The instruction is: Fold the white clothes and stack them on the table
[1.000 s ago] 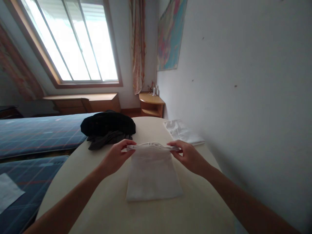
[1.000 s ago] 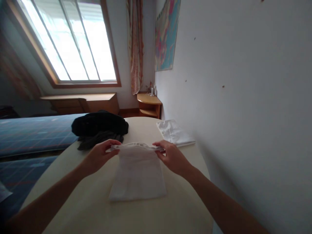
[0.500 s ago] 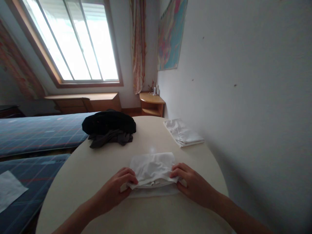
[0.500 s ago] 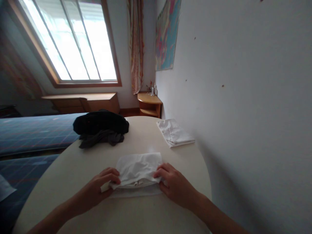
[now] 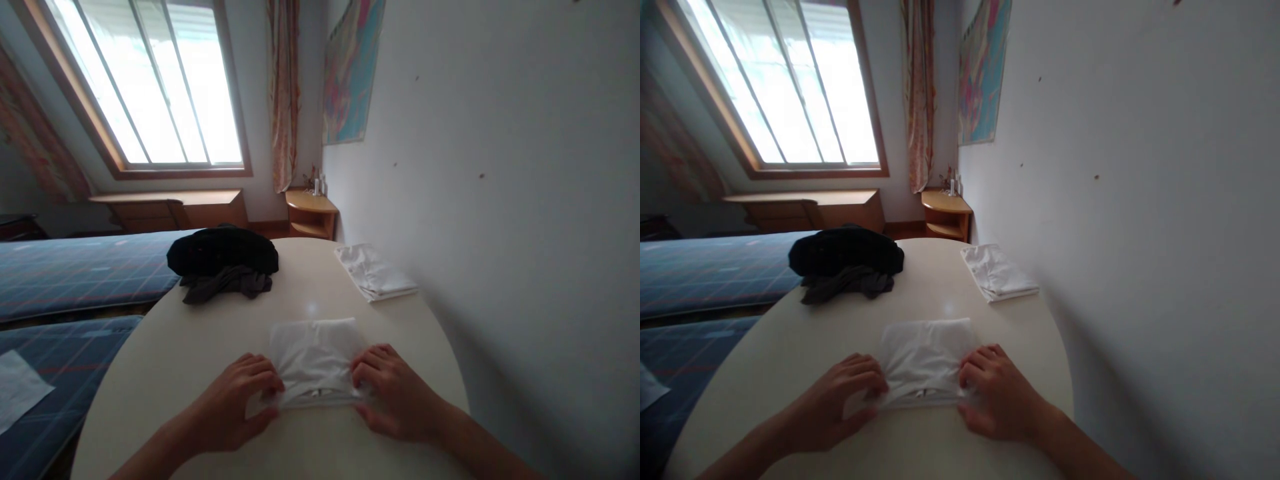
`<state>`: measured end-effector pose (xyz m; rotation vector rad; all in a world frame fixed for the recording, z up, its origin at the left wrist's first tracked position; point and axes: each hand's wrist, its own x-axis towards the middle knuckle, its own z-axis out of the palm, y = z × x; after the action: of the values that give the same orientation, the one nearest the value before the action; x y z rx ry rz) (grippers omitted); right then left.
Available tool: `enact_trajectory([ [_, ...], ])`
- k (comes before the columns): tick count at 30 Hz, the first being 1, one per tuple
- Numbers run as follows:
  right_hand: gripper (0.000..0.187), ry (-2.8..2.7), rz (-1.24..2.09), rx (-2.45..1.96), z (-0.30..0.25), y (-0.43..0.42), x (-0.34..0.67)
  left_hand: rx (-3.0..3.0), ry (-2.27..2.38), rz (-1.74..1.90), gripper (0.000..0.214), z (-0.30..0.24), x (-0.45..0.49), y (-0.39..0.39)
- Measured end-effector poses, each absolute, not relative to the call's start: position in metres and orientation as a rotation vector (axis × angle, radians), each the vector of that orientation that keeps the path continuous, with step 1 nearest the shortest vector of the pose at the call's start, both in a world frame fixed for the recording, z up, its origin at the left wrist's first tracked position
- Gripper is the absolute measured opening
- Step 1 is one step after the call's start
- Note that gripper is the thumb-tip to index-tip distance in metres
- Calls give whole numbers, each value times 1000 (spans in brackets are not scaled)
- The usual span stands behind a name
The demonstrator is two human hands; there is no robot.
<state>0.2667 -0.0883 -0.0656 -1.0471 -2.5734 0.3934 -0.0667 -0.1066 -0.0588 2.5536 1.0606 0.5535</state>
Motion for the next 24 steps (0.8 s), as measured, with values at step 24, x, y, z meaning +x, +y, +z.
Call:
enact_trajectory([
  [24,77,-2567,224,-1375,-99,-50,202,2461,1727,338,63,-104,-17,-57],
])
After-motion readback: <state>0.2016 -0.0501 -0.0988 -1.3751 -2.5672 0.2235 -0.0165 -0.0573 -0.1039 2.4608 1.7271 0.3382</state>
